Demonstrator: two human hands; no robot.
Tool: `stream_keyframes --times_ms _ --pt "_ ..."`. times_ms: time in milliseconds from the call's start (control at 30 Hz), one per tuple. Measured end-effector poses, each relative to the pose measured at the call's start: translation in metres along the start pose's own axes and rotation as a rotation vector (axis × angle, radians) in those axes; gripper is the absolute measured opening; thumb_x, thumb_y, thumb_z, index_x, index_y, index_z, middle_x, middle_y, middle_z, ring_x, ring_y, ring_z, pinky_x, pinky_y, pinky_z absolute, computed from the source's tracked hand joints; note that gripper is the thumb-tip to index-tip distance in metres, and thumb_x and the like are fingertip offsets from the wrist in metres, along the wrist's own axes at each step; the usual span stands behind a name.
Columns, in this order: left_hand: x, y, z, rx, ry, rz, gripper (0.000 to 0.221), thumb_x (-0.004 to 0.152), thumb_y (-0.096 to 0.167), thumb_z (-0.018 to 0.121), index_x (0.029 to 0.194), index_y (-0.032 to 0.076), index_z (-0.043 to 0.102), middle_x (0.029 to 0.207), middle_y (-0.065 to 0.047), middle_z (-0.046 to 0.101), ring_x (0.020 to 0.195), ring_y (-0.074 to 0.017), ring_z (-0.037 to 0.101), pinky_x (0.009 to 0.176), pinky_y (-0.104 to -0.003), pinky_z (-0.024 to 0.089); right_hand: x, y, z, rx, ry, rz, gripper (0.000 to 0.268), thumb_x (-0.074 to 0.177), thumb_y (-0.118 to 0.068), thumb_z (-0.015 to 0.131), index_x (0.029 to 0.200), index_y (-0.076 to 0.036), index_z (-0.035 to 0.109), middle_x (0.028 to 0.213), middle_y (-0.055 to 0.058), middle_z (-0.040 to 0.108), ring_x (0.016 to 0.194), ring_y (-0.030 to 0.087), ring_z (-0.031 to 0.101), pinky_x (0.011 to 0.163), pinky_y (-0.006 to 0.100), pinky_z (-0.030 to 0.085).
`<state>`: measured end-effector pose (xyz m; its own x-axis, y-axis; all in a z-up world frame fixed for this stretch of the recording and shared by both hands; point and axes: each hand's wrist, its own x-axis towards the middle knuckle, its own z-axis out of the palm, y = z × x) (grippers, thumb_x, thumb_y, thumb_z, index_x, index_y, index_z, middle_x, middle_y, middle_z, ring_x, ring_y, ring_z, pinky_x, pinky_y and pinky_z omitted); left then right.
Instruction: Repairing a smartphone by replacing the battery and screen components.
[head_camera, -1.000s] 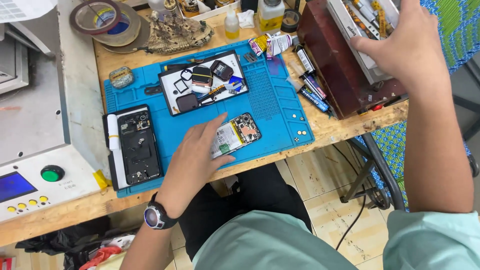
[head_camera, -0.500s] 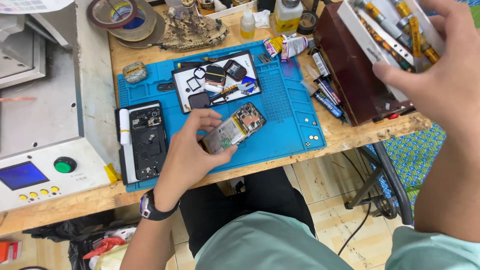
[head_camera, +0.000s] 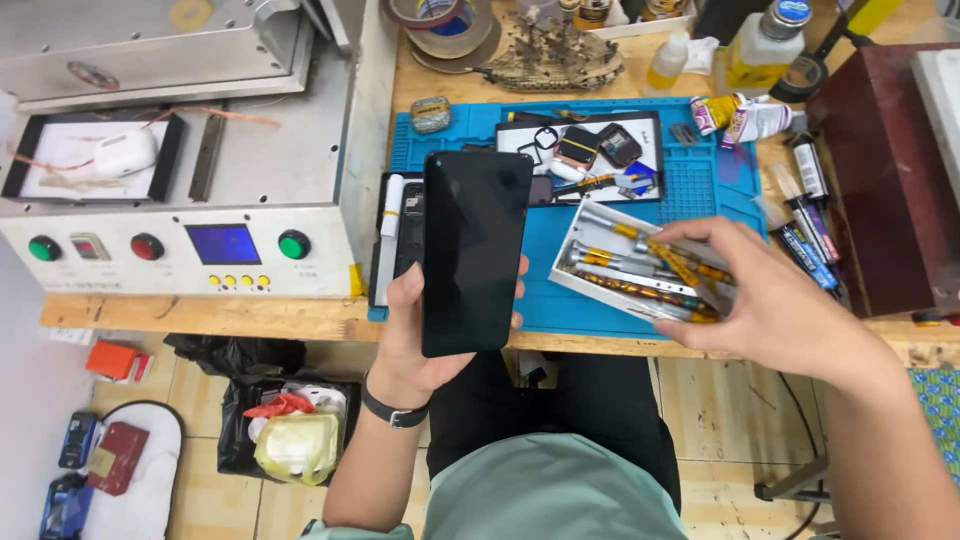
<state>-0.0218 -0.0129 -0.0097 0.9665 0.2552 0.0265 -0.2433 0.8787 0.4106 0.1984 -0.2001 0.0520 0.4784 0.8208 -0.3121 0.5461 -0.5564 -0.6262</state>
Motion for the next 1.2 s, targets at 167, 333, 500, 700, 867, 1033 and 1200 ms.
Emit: stream_keyframes --times_ms 167,333,500,700,867,1033,1200 --pt "-0.008 -0.005 -0.014 -0.132 -0.059 0.017 0.072 0.085 0.039 0.065 0.141 0.004 0.036 0.135 -0.027 0.042 0.116 -0.0348 0.050 0.094 -0.047 0.044 0.030 0.001 0.020 -0.071 -0.150 -0.202 0.058 0.064 -0.028 0.079 0.114 -0.023 0.050 0.138 0.001 0.045 0.123 0.019 0.045 0.098 0.035 0.038" --pt "-0.011 -0.010 -0.017 -0.156 -0.045 -0.018 0.065 0.085 0.041 0.063 0.136 0.008 0.042 0.135 -0.027 0.041 0.116 -0.0352 0.046 0.091 -0.047 0.042 0.050 0.008 0.036 -0.204 -0.199 -0.442 0.055 0.068 -0.032 0.078 0.111 -0.019 0.045 0.140 0.003 0.044 0.118 0.022 0.043 0.090 0.038 0.039" --pt "-0.008 -0.011 -0.007 -0.093 -0.094 -0.070 0.076 0.081 0.046 0.062 0.139 0.003 0.037 0.126 -0.021 0.047 0.107 -0.0282 0.050 0.085 -0.041 0.043 0.055 0.007 0.040 -0.216 -0.173 -0.560 0.055 0.065 -0.027 0.077 0.108 -0.015 0.046 0.138 0.004 0.046 0.114 0.023 0.047 0.092 0.038 0.036" --pt "-0.009 -0.018 -0.013 -0.188 -0.144 -0.140 0.077 0.077 0.047 0.064 0.136 0.003 0.038 0.122 -0.019 0.048 0.103 -0.0286 0.049 0.086 -0.042 0.040 0.054 0.008 0.033 -0.242 -0.196 -0.536 0.050 0.067 -0.028 0.077 0.106 -0.016 0.047 0.138 0.002 0.047 0.115 0.021 0.047 0.091 0.039 0.036" --pt "-0.018 -0.016 0.000 -0.157 -0.148 -0.067 0.081 0.077 0.040 0.070 0.138 -0.001 0.034 0.124 -0.021 0.048 0.107 -0.0303 0.053 0.087 -0.043 0.045 0.034 0.010 0.010 -0.197 -0.173 -0.432 0.043 0.068 -0.028 0.076 0.099 -0.019 0.048 0.139 0.001 0.047 0.118 0.021 0.044 0.088 0.037 0.038" --pt "-0.015 -0.021 0.010 -0.007 -0.079 0.080 0.086 0.076 0.039 0.081 0.137 0.002 0.032 0.122 -0.017 0.045 0.104 -0.0282 0.049 0.085 -0.040 0.047 -0.004 0.031 -0.008 -0.181 0.007 -0.376 0.052 0.067 -0.035 0.079 0.104 -0.017 0.047 0.133 0.011 0.048 0.122 0.024 0.045 0.094 0.038 0.037" --pt "-0.009 -0.033 0.009 0.122 -0.056 0.165 0.103 0.080 0.029 0.083 0.148 -0.003 0.012 0.118 -0.015 0.051 0.106 -0.0241 0.056 0.088 -0.042 0.051 -0.022 0.040 -0.021 -0.260 0.155 -0.211 0.059 0.060 -0.032 0.079 0.106 -0.013 0.047 0.138 0.014 0.046 0.125 0.028 0.044 0.089 0.043 0.049"
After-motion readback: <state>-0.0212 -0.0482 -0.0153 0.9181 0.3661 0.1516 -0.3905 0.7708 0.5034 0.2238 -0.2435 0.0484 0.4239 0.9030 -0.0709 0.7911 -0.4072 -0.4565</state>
